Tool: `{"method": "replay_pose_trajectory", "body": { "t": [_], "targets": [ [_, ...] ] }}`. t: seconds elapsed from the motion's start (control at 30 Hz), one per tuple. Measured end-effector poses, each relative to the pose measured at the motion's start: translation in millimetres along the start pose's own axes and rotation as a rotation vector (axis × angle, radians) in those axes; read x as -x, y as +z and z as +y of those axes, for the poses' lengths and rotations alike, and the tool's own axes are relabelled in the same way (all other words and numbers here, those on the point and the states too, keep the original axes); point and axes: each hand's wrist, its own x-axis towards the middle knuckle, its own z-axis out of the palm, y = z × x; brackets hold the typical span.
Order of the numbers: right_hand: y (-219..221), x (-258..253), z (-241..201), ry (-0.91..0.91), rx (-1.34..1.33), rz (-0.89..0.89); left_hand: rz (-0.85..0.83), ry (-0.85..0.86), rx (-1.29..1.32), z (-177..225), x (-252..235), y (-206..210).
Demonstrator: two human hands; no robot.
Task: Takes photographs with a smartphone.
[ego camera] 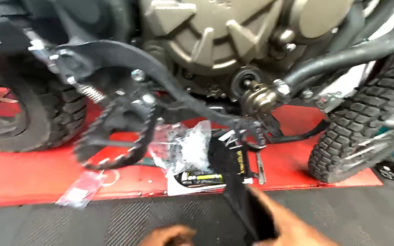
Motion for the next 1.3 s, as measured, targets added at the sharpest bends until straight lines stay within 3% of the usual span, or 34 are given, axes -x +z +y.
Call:
{"method": "replay_pose_trajectory", "body": {
  "t": [0.07,0.1,0.2,0.27,0.37,0.6,0.87,1.1,1.3],
  "targets": [
    [58.2,-48.3,-23.9,-0.060,-0.125,-0.104,0.018,0.033,0.105,-2.2,3.3,1.1],
    [90.9,-73.1,-34.2,-0.046,-0.170,-0.100,0.108,0.013,0.152,-5.6,9.7,-5.2],
    [171.8,-139.1,-67.1,0.022,-0.234,-0.051,0.609,-0.094,0.371,-26.8,31.9,-35.1],
    [204.2,-169.4,-83.0,0.010,-0.377,-0.167,0.882,-0.091,0.549,-45.1,48.2,-53.2],
    [239.7,-207.2,-92.9,-0.027,-0.614,-0.375,1.074,-0.041,0.664,-69.2,70.5,-75.4],
    [272.1,-238.2,-90.3,0.008,-0.743,-0.456,1.165,0.071,0.793,-99.1,80.7,-85.0],
    [277.4,-241.5,-97.8,0.090,-0.513,-0.307,1.177,0.092,0.773,-105.0,76.7,-81.4],
    [276.5,-238.7,-92.5,0.033,-0.619,-0.461,1.178,0.128,0.809,-108.6,82.5,-82.1],
    [279.7,-239.1,-90.2,0.082,-0.667,-0.474,1.200,0.141,0.798,-108.6,83.9,-77.6]
  ]
}}
